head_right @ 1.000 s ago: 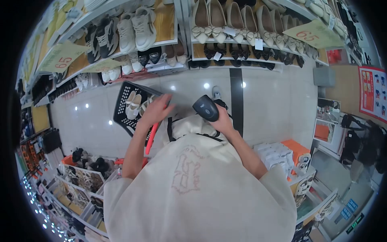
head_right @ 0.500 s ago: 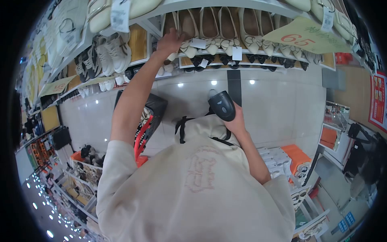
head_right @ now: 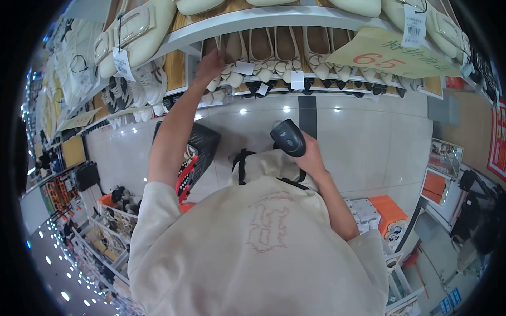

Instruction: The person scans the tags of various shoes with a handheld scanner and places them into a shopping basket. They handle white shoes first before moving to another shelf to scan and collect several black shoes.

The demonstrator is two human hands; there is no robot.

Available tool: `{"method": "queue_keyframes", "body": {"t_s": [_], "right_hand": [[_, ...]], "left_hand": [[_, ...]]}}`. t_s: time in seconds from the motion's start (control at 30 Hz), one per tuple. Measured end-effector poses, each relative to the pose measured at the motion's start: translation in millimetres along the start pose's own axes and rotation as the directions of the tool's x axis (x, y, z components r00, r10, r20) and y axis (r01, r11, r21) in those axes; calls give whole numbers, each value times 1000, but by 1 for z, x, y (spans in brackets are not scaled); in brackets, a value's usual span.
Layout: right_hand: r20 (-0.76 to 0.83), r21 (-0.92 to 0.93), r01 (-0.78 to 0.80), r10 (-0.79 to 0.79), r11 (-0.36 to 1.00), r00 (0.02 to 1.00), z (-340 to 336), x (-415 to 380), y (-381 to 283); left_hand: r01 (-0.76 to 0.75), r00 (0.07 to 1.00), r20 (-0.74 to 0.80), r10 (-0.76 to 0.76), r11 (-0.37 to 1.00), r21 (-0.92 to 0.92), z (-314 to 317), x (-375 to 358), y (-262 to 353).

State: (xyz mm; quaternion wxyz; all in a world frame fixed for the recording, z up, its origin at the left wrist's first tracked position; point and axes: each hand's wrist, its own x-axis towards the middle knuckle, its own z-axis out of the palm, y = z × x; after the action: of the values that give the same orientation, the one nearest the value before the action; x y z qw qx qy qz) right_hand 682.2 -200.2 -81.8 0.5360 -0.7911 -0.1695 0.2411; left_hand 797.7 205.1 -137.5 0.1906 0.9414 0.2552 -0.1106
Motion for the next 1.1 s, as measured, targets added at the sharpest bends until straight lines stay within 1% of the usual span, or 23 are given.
{"method": "queue_keyframes", "body": {"t_s": [0.03, 0.07, 0.13, 0.17, 0.23, 0.27, 0.3, 0.33, 0.37, 0.4, 0.43, 0.47, 0.5, 0.53, 0.57, 0.6, 0.67, 0.73, 0.77, 0.8, 0.87, 1.0, 1.1], "right_hand": [[21, 9, -13, 12, 1000, 1000, 0, 1, 1], [31, 12, -9, 9, 1000, 999, -1, 2, 2], [53, -16, 40, -39, 999, 998, 0, 6, 1], [64, -8, 48, -48, 999, 997, 0, 7, 1], [72, -15, 65, -64, 998, 995, 1, 14, 0], [81, -6, 75, -74, 997, 994, 2, 16, -5], [66, 22, 17, -18, 1000, 998, 1, 18, -12], [51, 50, -43, 40, 998, 998, 1, 20, -16], [60, 56, -42, 38, 998, 997, 3, 21, -14], [-16, 63, -46, 47, 997, 999, 7, 22, -10], [-90, 69, -49, 55, 996, 994, 10, 25, -5], [-76, 71, -47, 53, 996, 996, 13, 29, 6], [-120, 115, -47, 61, 992, 991, 17, 36, 18], [-161, 159, -48, 74, 986, 984, 23, 43, 9], [-114, 247, -43, 73, 968, 991, 18, 47, -9], [-56, 218, -7, 20, 976, 998, 14, 52, -40], [-17, 339, 4, 2, 941, 1000, 15, 55, -64], [-35, 423, -4, 21, 906, 999, 15, 54, -87], [-35, 458, 11, 6, 889, 999, 17, 54, -92], [-28, 459, 8, 6, 888, 1000, 18, 53, -97], [-32, 519, 10, 8, 855, 999, 20, 50, -107], [-26, 554, -14, 34, 833, 999, 25, 40, -109], [2, 583, -2, 1, 812, 1000, 24, 34, -116]], "left_hand": [[12, 1000, -28, -13, 999, -38, -1, -3, -2], [23, 999, -32, -24, 999, -36, -3, -8, -5], [-33, 996, -90, 21, 991, -126, -19, -35, -7], [-21, 995, -97, 9, 993, -120, -23, -51, -9], [-89, 990, -131, 49, 944, -316, -30, -85, -17], [-94, 994, -92, 53, 837, -538, -25, -100, -28], [-87, 996, -55, 68, 679, -729, -17, -119, -38], [-22, 999, -32, -9, 555, -832, -41, -161, -18], [69, 988, 61, -141, 48, -996, -13, -190, -34], [338, 917, 353, -187, -108, -935, 14, -216, -74], [224, 974, 173, 144, -694, -684, 28, -234, -86], [29, 992, 101, -81, -624, -781, 40, -251, -84], [17, 990, 99, -97, -623, -782, 42, -257, -88], [11, 988, 101, -113, -610, -792, 42, -262, -91], [5, 986, 104, -133, -595, -804, 43, -270, -93], [1, 982, 110, -153, -580, -815, 43, -280, -97], [3, 974, 126, -186, -549, -836, 43, -299, -105], [9, 968, 139, -210, -521, -853, 43, -312, -109], [12, 966, 143, -217, -510, -860, 44, -316, -110], [16, 964, 145, -222, -498, -867, 45, -319, -109], [28, 962, 153, -226, -476, -879, 45, -323, -108], [64, 959, 176, -224, -434, -899, 48, -330, -99], [94, 956, 195, -218, -402, -911, 48, -334, -90]]}}
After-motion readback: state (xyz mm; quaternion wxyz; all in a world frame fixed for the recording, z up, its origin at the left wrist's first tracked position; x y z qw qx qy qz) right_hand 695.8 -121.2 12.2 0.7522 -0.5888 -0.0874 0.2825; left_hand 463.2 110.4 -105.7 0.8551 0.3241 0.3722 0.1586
